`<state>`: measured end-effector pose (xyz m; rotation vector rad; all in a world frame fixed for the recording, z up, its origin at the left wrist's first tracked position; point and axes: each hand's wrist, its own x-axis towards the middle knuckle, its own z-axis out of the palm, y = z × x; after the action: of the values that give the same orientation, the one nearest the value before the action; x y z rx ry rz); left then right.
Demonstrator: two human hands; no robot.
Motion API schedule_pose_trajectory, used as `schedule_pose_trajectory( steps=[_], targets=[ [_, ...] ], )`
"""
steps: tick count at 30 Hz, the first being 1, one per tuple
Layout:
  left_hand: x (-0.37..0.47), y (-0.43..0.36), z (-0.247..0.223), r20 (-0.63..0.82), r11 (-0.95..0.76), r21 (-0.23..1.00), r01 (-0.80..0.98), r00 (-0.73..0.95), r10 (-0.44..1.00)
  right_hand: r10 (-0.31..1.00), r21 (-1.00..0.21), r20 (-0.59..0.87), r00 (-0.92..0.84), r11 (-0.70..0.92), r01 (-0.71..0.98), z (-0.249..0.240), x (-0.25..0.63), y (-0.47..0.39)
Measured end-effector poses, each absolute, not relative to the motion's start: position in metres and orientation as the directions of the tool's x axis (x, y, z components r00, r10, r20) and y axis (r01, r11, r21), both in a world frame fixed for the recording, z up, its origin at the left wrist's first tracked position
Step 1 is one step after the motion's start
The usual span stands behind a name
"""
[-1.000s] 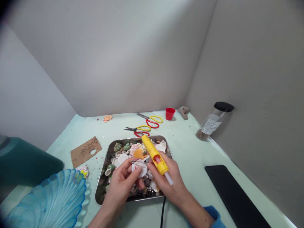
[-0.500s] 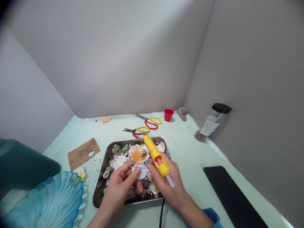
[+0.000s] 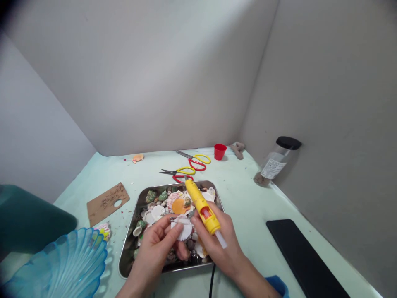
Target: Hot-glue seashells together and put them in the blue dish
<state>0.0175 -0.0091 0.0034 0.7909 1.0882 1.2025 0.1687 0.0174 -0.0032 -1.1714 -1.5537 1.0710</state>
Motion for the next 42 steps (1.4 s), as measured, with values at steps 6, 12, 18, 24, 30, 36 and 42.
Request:
schedule_pose_trajectory(
  steps=[6, 12, 18, 24, 30, 36, 42],
  targets=[
    [0.0174, -0.0093, -0.0018, -0.225, 0.215, 0.927, -0.306, 0.004, 0.974, 0.969, -0.952, 0.17, -0.178, 0.208, 0.223, -0.0048, 0.1696, 0.0182],
    [0.0168, -0.0092, -0.0008, -0.228, 0.218, 0.932, -0.289, -0.002, 0.974, 0.965, -0.943, 0.186, -0.182, 0.228, 0.244, -0.0053, 0.1698, 0.0173],
    [0.016, -0.0085, -0.0006, -0.228, 0.223, 0.932, -0.286, 0.017, 0.974, 0.962, -0.94, 0.193, -0.192, 0.237, 0.245, -0.005, 0.1696, 0.0176],
    [0.0157, -0.0083, -0.0016, -0.239, 0.229, 0.928, -0.292, 0.003, 0.971, 0.961, -0.947, 0.177, -0.211, 0.224, 0.228, -0.0066, 0.1709, 0.0168],
    [0.0161, -0.0072, -0.0033, -0.238, 0.231, 0.932, -0.281, 0.012, 0.971, 0.961, -0.945, 0.191, -0.199, 0.235, 0.229, -0.0061, 0.1697, 0.0178],
    [0.0146, -0.0075, -0.0031, -0.246, 0.24, 0.937, -0.256, 0.009, 0.969, 0.959, -0.942, 0.177, -0.221, 0.231, 0.245, -0.0076, 0.169, 0.0181],
    [0.0143, -0.008, -0.0023, -0.247, 0.239, 0.94, -0.242, -0.003, 0.969, 0.955, -0.923, 0.232, -0.186, 0.276, 0.267, -0.0058, 0.1684, 0.017]
  ],
)
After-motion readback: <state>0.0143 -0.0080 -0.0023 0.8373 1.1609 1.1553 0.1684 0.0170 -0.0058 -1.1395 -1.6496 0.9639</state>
